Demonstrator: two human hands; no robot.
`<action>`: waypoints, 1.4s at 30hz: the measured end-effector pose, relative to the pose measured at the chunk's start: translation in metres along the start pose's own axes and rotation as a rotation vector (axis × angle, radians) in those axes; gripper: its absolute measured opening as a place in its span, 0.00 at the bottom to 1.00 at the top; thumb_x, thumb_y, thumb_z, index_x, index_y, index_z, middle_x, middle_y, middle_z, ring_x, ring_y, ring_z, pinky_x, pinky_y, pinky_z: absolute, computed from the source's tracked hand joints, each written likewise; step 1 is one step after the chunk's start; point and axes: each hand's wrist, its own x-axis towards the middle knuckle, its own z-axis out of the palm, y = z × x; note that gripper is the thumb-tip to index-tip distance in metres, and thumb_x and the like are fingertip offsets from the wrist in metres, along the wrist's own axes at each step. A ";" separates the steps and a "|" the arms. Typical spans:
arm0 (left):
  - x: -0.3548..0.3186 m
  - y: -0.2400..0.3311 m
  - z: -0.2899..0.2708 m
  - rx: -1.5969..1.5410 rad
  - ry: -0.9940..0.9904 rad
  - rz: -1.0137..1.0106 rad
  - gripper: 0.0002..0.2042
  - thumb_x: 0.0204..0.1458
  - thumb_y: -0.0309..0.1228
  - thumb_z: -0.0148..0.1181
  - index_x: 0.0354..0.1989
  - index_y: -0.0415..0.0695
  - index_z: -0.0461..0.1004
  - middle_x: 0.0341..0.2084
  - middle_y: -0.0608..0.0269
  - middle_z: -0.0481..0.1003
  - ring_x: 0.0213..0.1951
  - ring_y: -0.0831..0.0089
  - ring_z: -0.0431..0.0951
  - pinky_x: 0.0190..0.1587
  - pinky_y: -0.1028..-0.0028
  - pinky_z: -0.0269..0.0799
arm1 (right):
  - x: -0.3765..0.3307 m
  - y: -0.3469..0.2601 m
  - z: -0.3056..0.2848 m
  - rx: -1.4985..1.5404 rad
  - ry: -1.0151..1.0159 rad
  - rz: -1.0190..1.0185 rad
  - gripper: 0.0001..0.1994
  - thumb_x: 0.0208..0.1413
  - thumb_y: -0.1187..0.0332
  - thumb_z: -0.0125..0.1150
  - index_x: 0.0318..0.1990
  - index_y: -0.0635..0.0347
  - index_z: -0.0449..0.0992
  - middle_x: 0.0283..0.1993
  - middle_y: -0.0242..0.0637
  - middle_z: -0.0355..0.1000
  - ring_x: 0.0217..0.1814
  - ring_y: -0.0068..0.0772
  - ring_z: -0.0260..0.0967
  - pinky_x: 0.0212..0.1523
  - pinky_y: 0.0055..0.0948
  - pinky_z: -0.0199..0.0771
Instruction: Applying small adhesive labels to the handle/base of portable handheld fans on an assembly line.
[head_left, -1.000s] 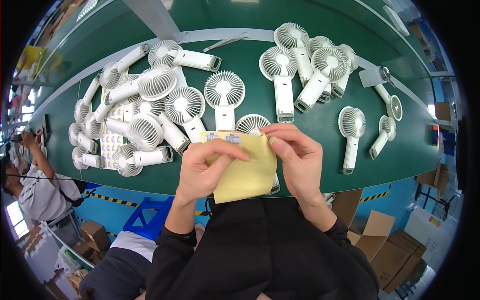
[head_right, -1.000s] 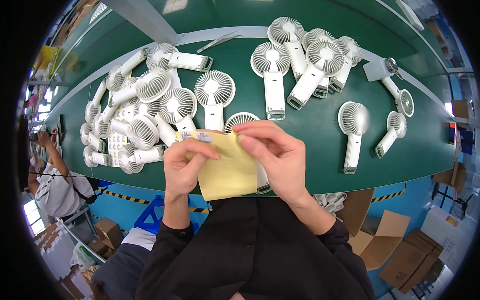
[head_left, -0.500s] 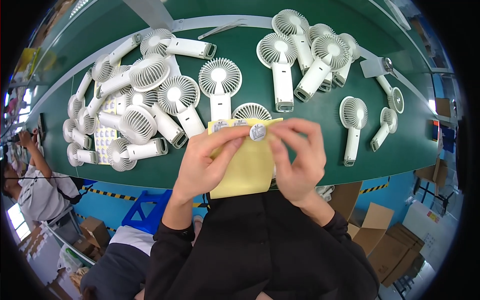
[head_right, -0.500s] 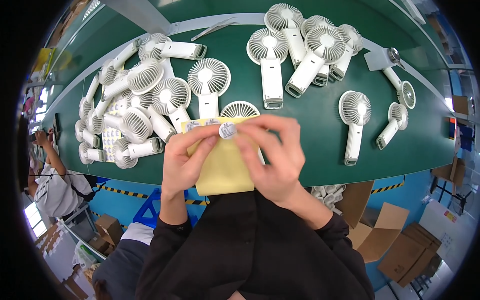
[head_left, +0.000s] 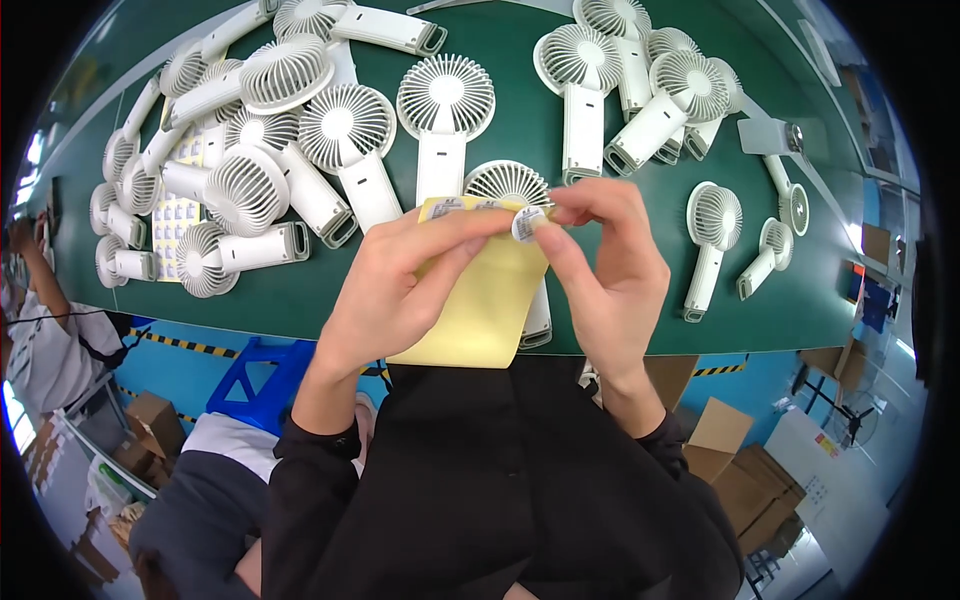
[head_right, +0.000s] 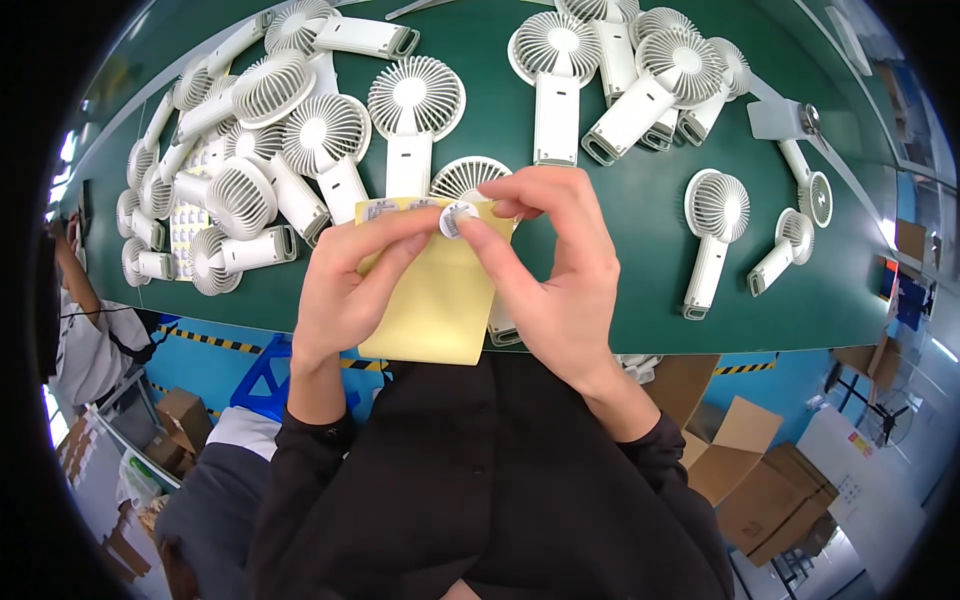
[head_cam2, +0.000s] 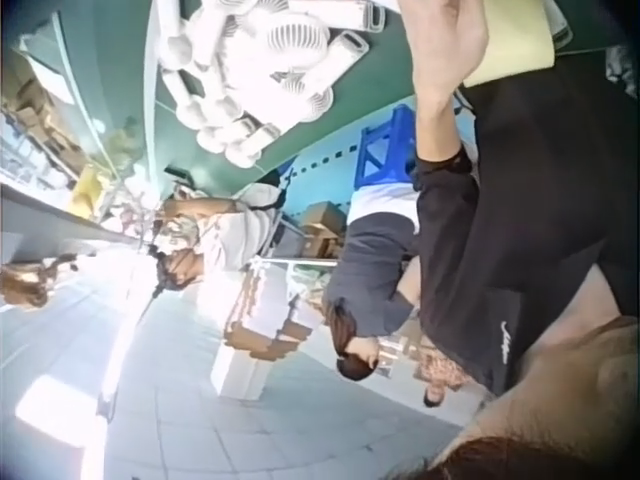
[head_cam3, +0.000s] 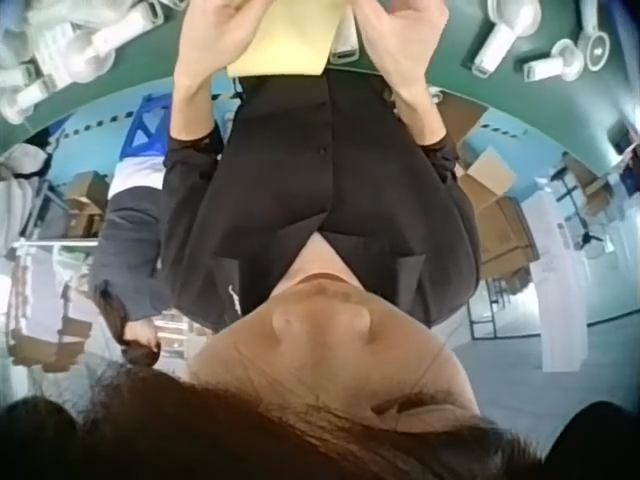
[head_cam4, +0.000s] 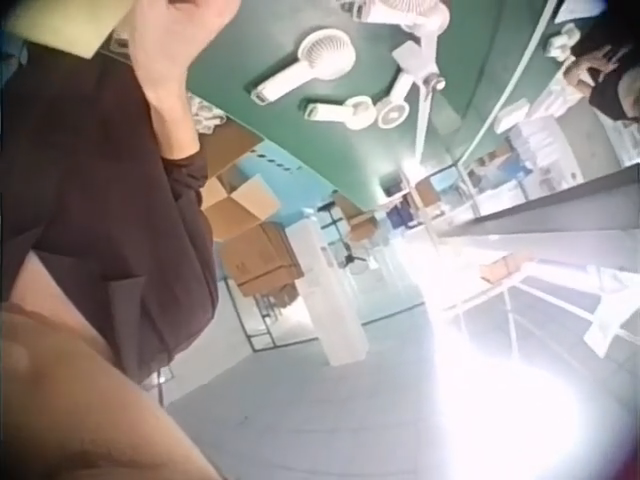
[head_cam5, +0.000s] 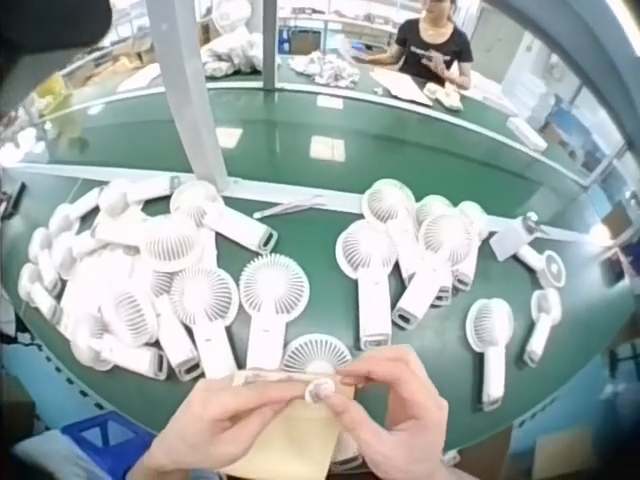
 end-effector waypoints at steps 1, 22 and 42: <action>0.001 -0.001 0.000 -0.009 0.016 0.022 0.14 0.55 0.17 0.52 0.47 0.42 0.78 0.34 0.55 0.79 0.28 0.65 0.77 0.31 0.73 0.70 | 0.001 0.001 -0.001 0.035 0.009 0.016 0.09 0.49 0.83 0.65 0.39 0.68 0.75 0.42 0.37 0.69 0.43 0.27 0.65 0.45 0.25 0.66; 0.001 -0.030 -0.062 0.114 0.403 -0.088 0.09 0.60 0.22 0.53 0.43 0.37 0.80 0.38 0.63 0.80 0.39 0.80 0.76 0.44 0.81 0.71 | 0.016 0.028 -0.008 -0.066 -0.219 0.185 0.04 0.53 0.80 0.64 0.35 0.67 0.75 0.41 0.34 0.71 0.36 0.19 0.66 0.40 0.21 0.69; -0.001 -0.036 -0.064 0.060 0.435 -0.093 0.08 0.60 0.23 0.54 0.43 0.37 0.80 0.38 0.64 0.80 0.40 0.81 0.76 0.45 0.82 0.69 | 0.023 0.033 -0.009 -0.169 -0.261 0.174 0.04 0.52 0.78 0.66 0.34 0.67 0.76 0.40 0.33 0.71 0.32 0.19 0.64 0.36 0.20 0.66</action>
